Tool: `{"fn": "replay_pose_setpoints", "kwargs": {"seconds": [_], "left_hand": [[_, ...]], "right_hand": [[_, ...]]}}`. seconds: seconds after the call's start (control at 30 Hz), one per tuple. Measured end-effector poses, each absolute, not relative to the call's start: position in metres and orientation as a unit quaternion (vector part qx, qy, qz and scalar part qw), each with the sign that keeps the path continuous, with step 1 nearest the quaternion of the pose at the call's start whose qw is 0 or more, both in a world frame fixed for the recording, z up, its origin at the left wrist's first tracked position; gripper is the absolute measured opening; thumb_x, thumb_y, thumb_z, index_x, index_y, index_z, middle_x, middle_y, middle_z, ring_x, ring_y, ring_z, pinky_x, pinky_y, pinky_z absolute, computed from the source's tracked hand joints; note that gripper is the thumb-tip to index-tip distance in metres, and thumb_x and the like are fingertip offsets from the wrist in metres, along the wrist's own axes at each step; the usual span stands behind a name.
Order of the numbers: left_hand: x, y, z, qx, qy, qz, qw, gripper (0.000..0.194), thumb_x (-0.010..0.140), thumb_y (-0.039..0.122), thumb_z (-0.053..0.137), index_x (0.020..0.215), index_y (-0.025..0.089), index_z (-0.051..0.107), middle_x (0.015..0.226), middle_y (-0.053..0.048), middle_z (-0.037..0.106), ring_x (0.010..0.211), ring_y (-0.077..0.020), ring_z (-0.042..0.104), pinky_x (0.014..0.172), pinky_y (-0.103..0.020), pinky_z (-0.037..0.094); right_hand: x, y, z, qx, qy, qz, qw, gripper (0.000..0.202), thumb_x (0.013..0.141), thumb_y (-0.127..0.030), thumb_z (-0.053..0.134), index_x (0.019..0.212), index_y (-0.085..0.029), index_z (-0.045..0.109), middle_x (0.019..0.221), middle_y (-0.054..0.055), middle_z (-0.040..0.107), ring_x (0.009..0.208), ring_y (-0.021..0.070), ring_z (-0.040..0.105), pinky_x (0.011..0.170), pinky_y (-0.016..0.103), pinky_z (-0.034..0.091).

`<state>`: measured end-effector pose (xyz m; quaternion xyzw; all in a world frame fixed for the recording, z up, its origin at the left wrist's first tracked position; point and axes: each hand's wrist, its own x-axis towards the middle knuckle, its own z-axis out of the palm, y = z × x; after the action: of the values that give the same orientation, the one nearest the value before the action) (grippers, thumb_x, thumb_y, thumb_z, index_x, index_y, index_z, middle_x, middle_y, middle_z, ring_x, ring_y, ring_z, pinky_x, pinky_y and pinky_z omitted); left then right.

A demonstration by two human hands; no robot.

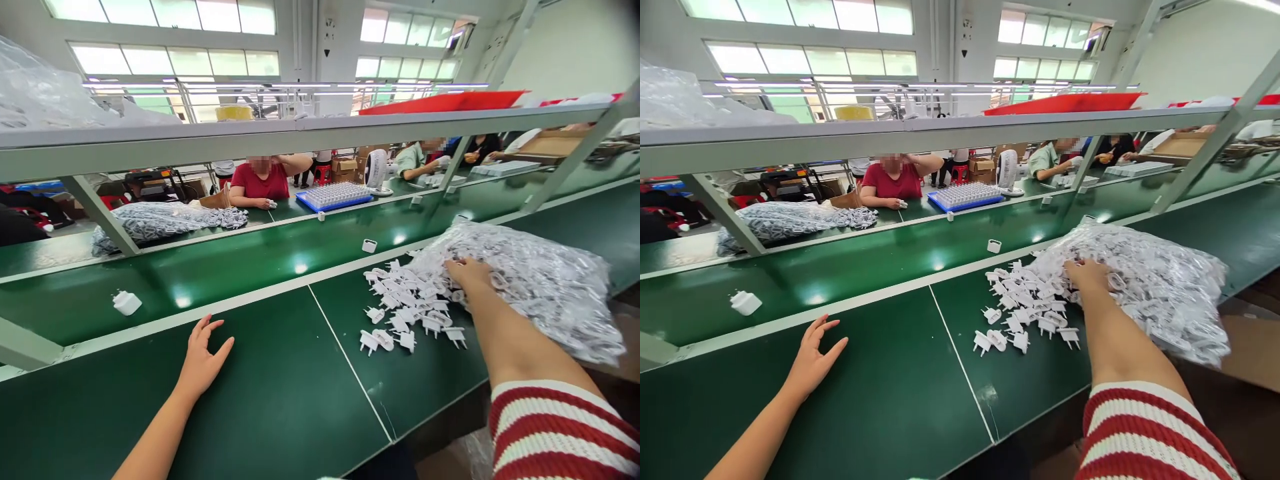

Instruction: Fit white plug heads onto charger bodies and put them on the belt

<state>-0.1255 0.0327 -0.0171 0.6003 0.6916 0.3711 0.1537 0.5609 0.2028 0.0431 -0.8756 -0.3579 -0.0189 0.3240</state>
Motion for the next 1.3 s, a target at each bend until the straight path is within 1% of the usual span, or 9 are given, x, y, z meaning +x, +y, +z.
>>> {"fn": "replay_pose_setpoints", "kwargs": {"seconds": [0.07, 0.3, 0.5, 0.7, 0.83, 1.0, 1.1, 1.17, 1.3], "left_hand": [[-0.127, 0.033, -0.017, 0.603, 0.693, 0.365, 0.149, 0.057, 0.089, 0.059, 0.064, 0.134, 0.024, 0.064, 0.166, -0.014, 0.042, 0.158, -0.0354, 0.037, 0.131, -0.059, 0.032], [-0.133, 0.039, -0.01, 0.615, 0.718, 0.305, 0.115, 0.065, 0.086, 0.067, 0.058, 0.132, 0.021, 0.065, 0.164, -0.013, 0.046, 0.158, -0.0361, 0.037, 0.131, -0.056, 0.034], [-0.128, 0.043, -0.003, 0.568, 0.763, 0.294, 0.095, 0.052, 0.085, 0.073, 0.052, 0.109, 0.03, 0.069, 0.153, -0.005, 0.059, 0.158, -0.0287, 0.041, 0.125, -0.054, 0.044], [-0.128, 0.037, -0.002, 0.56, 0.764, 0.309, 0.079, 0.043, 0.084, 0.072, 0.057, 0.106, 0.037, 0.068, 0.148, 0.0, 0.062, 0.157, -0.0292, 0.043, 0.123, -0.059, 0.046], [-0.133, 0.043, -0.009, 0.574, 0.754, 0.308, 0.082, 0.042, 0.086, 0.071, 0.057, 0.106, 0.036, 0.069, 0.152, 0.0, 0.06, 0.156, -0.0288, 0.045, 0.121, -0.06, 0.047], [-0.132, 0.043, -0.008, 0.578, 0.756, 0.295, 0.087, 0.043, 0.085, 0.072, 0.058, 0.106, 0.036, 0.07, 0.154, 0.001, 0.058, 0.155, -0.0288, 0.045, 0.123, -0.059, 0.045], [-0.132, 0.037, 0.0, 0.574, 0.76, 0.284, 0.107, 0.045, 0.085, 0.07, 0.058, 0.11, 0.035, 0.07, 0.159, 0.0, 0.054, 0.157, -0.0325, 0.042, 0.122, -0.061, 0.047], [-0.133, 0.035, 0.003, 0.581, 0.755, 0.279, 0.123, 0.049, 0.086, 0.067, 0.057, 0.116, 0.03, 0.069, 0.163, -0.005, 0.05, 0.156, -0.0366, 0.041, 0.12, -0.064, 0.047], [-0.136, 0.037, 0.003, 0.59, 0.745, 0.28, 0.133, 0.053, 0.086, 0.068, 0.056, 0.118, 0.028, 0.071, 0.165, -0.007, 0.049, 0.153, -0.0394, 0.045, 0.119, -0.067, 0.047]], "right_hand": [[0.556, 0.19, 0.042, -0.894, -0.337, 0.013, 0.295, 0.031, 0.103, -0.04, 0.067, 0.128, -0.023, 0.069, 0.142, 0.012, 0.064, 0.123, 0.0244, 0.066, 0.105, 0.045, 0.058], [0.527, 0.153, 0.028, -0.852, -0.429, 0.011, 0.301, 0.037, 0.101, -0.039, 0.07, 0.132, -0.018, 0.066, 0.141, 0.011, 0.064, 0.125, 0.0272, 0.065, 0.106, 0.051, 0.057], [0.514, 0.14, 0.023, -0.788, -0.513, 0.033, 0.338, 0.037, 0.102, -0.04, 0.068, 0.132, -0.019, 0.066, 0.139, 0.011, 0.065, 0.123, 0.0263, 0.066, 0.104, 0.05, 0.058], [0.531, 0.11, 0.031, -0.75, -0.56, 0.063, 0.347, 0.041, 0.104, -0.044, 0.065, 0.137, -0.02, 0.064, 0.143, 0.011, 0.064, 0.127, 0.0272, 0.065, 0.109, 0.052, 0.055], [0.55, 0.104, 0.027, -0.812, -0.497, 0.063, 0.299, 0.05, 0.102, -0.048, 0.065, 0.144, -0.02, 0.06, 0.154, 0.013, 0.056, 0.142, 0.0327, 0.054, 0.12, 0.061, 0.043], [0.553, 0.138, 0.029, -0.877, -0.41, 0.101, 0.228, 0.086, 0.099, -0.072, 0.052, 0.166, -0.019, 0.037, 0.177, 0.021, 0.023, 0.162, 0.0515, 0.019, 0.128, 0.072, 0.015], [0.548, 0.161, 0.037, -0.893, -0.381, 0.125, 0.205, 0.094, 0.094, -0.08, 0.051, 0.168, -0.023, 0.036, 0.179, 0.019, 0.019, 0.161, 0.0576, 0.011, 0.125, 0.077, 0.015], [0.542, 0.17, 0.041, -0.897, -0.373, 0.13, 0.197, 0.087, 0.094, -0.078, 0.055, 0.163, -0.025, 0.045, 0.178, 0.018, 0.024, 0.161, 0.0564, 0.015, 0.124, 0.078, 0.021], [0.529, 0.166, 0.037, -0.9, -0.377, 0.093, 0.196, 0.064, 0.1, -0.056, 0.065, 0.153, -0.023, 0.053, 0.167, 0.014, 0.043, 0.152, 0.0395, 0.042, 0.123, 0.068, 0.037]]}}
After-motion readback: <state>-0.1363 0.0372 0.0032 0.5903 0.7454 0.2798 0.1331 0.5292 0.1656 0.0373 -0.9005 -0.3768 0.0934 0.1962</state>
